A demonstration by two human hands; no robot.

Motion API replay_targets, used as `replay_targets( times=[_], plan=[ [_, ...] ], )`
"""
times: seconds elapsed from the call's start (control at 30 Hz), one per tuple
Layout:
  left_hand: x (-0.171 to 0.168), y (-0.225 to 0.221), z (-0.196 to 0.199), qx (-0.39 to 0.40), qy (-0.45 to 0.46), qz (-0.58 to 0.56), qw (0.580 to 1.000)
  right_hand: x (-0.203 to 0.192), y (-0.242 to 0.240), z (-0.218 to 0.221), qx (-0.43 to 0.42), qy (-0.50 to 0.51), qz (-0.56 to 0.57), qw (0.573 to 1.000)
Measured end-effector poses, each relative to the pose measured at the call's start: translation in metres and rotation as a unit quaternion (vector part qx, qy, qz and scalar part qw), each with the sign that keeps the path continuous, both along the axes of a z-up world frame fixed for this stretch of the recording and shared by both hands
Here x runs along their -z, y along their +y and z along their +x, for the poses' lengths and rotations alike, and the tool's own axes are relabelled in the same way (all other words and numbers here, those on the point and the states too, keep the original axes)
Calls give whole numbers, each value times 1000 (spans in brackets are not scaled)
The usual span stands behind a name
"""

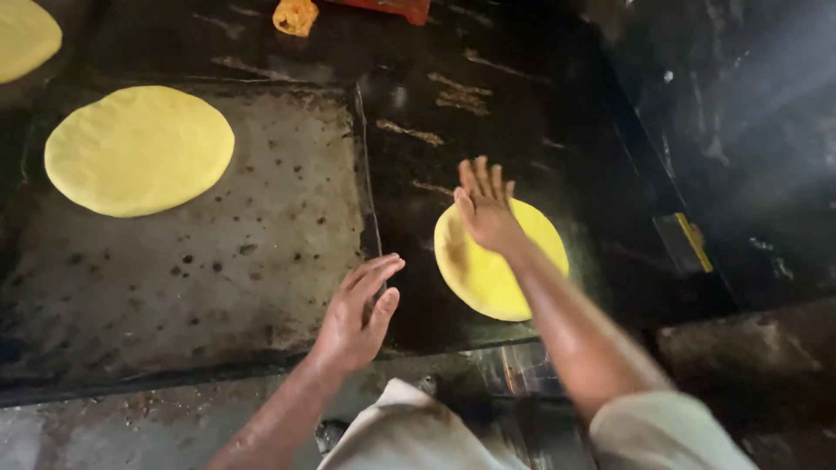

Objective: Flattening yellow dough rounds by hand and arranging them on metal baking sheets.

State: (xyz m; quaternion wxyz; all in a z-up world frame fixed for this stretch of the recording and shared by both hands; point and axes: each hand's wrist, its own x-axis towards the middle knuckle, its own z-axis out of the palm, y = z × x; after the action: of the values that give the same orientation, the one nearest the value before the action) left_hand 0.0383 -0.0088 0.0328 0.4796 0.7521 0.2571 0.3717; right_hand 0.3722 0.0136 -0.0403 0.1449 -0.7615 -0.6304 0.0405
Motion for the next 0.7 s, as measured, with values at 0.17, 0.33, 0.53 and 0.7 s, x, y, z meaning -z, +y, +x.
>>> replay_targets(
  times=[0.17, 0.33, 0.53, 0.7],
  plan=[
    [3, -1, 14, -1, -30, 93, 995, 3, -29, -47, 61, -111, -41, 991],
    [-2, 0, 25, 11, -19, 115, 993, -30, -62, -30, 35, -75, 93, 992],
    [-4, -1, 46, 33, -16, 131, 991, -4, -76, -38, 50, -96, -97, 989],
    [-8, 5, 68, 53, -1, 172, 984, -36, -102, -18, 120, 14, -117, 986]
  ],
)
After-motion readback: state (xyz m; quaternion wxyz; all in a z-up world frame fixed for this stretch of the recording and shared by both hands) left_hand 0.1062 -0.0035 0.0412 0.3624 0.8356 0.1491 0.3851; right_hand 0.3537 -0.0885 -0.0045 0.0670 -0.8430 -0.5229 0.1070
